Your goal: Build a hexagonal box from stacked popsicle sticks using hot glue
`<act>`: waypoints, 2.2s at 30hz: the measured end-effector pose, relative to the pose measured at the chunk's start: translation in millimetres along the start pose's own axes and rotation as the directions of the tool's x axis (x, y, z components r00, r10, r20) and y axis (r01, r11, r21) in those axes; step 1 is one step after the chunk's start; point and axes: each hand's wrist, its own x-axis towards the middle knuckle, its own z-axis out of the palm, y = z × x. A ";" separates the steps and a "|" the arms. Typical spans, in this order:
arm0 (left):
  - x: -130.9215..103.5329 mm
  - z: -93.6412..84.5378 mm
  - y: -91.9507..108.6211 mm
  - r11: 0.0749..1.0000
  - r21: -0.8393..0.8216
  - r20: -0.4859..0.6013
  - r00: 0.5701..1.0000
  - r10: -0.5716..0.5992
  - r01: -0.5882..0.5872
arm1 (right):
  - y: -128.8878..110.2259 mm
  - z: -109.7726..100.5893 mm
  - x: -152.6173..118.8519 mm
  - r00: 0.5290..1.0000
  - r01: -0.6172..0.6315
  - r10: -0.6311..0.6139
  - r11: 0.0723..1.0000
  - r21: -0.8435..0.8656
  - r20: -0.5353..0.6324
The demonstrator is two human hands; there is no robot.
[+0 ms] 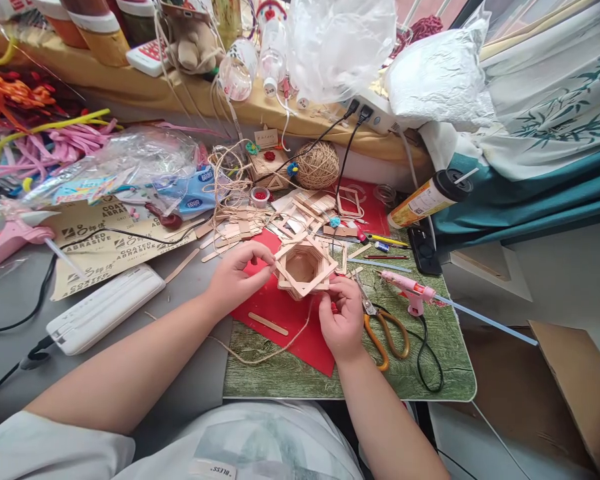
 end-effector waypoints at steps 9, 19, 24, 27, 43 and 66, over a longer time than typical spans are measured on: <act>-1.2 1.1 -2.8 1.000 -0.006 -0.006 1.000 -0.024 0.024 | -2.4 3.1 0.0 0.999 -0.036 0.036 0.999 0.026 -0.008; 0.0 1.3 -3.4 0.996 -0.081 0.002 0.999 -0.036 0.036 | -10.3 -1.6 1.7 0.999 0.008 -0.009 1.000 0.008 0.035; -1.2 1.6 -3.6 0.996 -0.079 0.067 0.997 -0.040 0.046 | -12.3 -3.2 2.0 0.998 0.035 -0.033 0.999 -0.026 0.051; -0.9 2.1 -4.7 0.998 -0.059 0.075 0.997 0.003 0.002 | -11.4 -2.6 0.5 0.998 0.015 -0.016 1.000 0.003 0.056; 1.1 10.3 -21.2 0.948 -0.153 0.101 0.959 -0.266 0.279 | -12.3 -2.5 -1.1 0.998 0.014 -0.012 1.000 -0.027 0.068; -0.3 11.8 -23.5 0.942 -0.163 0.220 0.941 -0.256 0.294 | -11.3 -3.5 -3.2 0.998 -0.043 0.043 0.999 0.009 0.051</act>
